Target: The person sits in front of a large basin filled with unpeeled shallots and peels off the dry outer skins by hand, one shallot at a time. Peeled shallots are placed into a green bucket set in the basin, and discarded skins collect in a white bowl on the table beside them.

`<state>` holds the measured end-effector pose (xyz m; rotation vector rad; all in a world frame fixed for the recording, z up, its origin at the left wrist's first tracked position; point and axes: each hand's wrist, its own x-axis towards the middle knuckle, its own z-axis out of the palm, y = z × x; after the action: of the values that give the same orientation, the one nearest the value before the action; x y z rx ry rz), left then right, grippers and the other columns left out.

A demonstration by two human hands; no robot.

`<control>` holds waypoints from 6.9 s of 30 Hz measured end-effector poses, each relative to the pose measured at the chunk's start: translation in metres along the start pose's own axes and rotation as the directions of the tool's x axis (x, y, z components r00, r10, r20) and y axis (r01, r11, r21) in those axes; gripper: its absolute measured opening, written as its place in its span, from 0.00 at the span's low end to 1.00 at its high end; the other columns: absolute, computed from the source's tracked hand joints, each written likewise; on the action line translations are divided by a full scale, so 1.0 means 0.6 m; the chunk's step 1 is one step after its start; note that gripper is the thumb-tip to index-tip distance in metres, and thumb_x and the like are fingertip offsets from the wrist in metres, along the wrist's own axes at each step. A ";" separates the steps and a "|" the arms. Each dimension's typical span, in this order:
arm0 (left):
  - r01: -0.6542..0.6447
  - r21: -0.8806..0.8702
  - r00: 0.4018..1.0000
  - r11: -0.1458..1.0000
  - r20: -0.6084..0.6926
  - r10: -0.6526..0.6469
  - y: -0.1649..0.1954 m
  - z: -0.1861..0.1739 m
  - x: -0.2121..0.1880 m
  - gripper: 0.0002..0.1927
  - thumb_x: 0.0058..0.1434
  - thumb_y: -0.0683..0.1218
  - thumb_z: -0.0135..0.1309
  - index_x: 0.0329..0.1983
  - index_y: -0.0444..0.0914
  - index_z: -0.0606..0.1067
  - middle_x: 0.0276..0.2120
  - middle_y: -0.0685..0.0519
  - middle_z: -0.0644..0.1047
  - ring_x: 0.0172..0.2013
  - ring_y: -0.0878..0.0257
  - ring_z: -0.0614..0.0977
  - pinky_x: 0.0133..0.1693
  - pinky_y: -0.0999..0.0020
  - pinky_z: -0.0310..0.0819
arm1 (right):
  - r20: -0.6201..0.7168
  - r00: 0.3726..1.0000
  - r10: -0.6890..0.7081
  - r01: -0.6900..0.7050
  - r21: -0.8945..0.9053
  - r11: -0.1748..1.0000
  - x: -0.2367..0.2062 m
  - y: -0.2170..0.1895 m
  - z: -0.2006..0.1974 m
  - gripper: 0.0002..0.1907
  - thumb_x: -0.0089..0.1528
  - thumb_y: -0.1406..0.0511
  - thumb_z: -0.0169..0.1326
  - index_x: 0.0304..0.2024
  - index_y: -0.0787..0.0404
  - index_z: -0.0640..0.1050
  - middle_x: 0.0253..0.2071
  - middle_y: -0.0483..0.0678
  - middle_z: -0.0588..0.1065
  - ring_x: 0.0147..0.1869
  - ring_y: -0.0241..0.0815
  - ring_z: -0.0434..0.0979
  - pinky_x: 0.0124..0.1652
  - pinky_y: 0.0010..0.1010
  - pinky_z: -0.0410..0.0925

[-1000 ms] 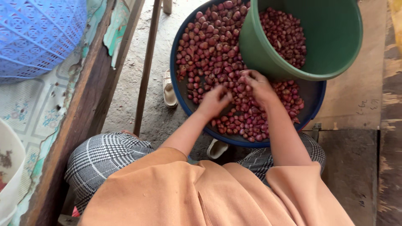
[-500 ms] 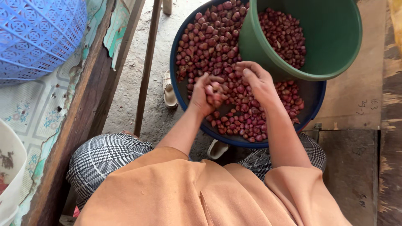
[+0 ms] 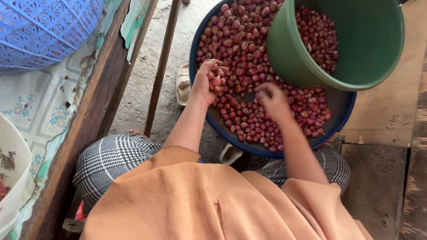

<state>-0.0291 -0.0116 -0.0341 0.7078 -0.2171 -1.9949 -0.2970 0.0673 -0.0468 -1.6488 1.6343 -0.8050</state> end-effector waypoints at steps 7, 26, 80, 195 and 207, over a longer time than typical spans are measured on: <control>-0.040 0.095 0.999 0.995 -0.024 0.042 -0.005 0.013 -0.012 0.04 0.65 0.45 0.56 0.37 0.42 0.73 0.28 0.51 0.78 0.18 0.71 0.72 0.15 0.77 0.58 | 0.070 0.953 -0.295 0.279 -0.586 0.761 0.056 -0.058 0.047 0.13 0.58 0.62 0.60 0.45 0.56 0.80 0.41 0.56 0.80 0.41 0.59 0.80 0.36 0.49 0.72; -0.248 0.913 0.889 -0.325 0.348 0.297 -0.061 -0.016 0.006 0.11 0.48 0.44 0.64 0.35 0.46 0.82 0.39 0.48 0.79 0.39 0.47 0.83 0.39 0.54 0.79 | 0.267 0.913 0.307 -0.366 0.213 0.906 0.082 -0.047 0.022 0.15 0.64 0.58 0.55 0.47 0.62 0.80 0.34 0.51 0.78 0.32 0.44 0.77 0.31 0.42 0.70; -0.880 0.390 0.343 0.273 0.123 0.931 0.303 0.350 -0.290 0.16 0.77 0.48 0.41 0.37 0.33 0.71 0.27 0.54 0.72 0.30 0.65 0.73 0.34 0.70 0.70 | -0.075 0.982 -0.173 0.136 0.918 0.373 0.095 -0.732 0.057 0.25 0.68 0.63 0.47 0.67 0.60 0.63 0.59 0.55 0.75 0.59 0.47 0.79 0.53 0.35 0.75; -0.203 0.435 0.977 0.877 0.034 0.209 -0.140 0.089 -0.017 0.13 0.72 0.52 0.52 0.42 0.39 0.79 0.33 0.55 0.80 0.32 0.69 0.77 0.34 0.74 0.72 | 0.136 0.991 0.003 -0.134 0.971 0.199 -0.109 -0.188 -0.058 0.21 0.70 0.59 0.51 0.62 0.61 0.69 0.43 0.50 0.73 0.34 0.36 0.67 0.33 0.27 0.63; 0.023 0.267 0.939 0.963 0.325 -0.113 -0.137 0.241 -0.143 0.24 0.74 0.57 0.40 0.54 0.33 0.74 0.47 0.46 0.81 0.49 0.57 0.80 0.52 0.59 0.73 | -0.054 0.997 -0.056 0.062 0.986 0.155 -0.181 -0.254 -0.155 0.15 0.71 0.65 0.52 0.59 0.61 0.72 0.43 0.51 0.74 0.34 0.36 0.68 0.32 0.27 0.63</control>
<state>-0.1406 0.0838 0.0821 0.5331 -0.6781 -2.1711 -0.2856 0.1708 0.1346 -0.6502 0.5720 -1.4884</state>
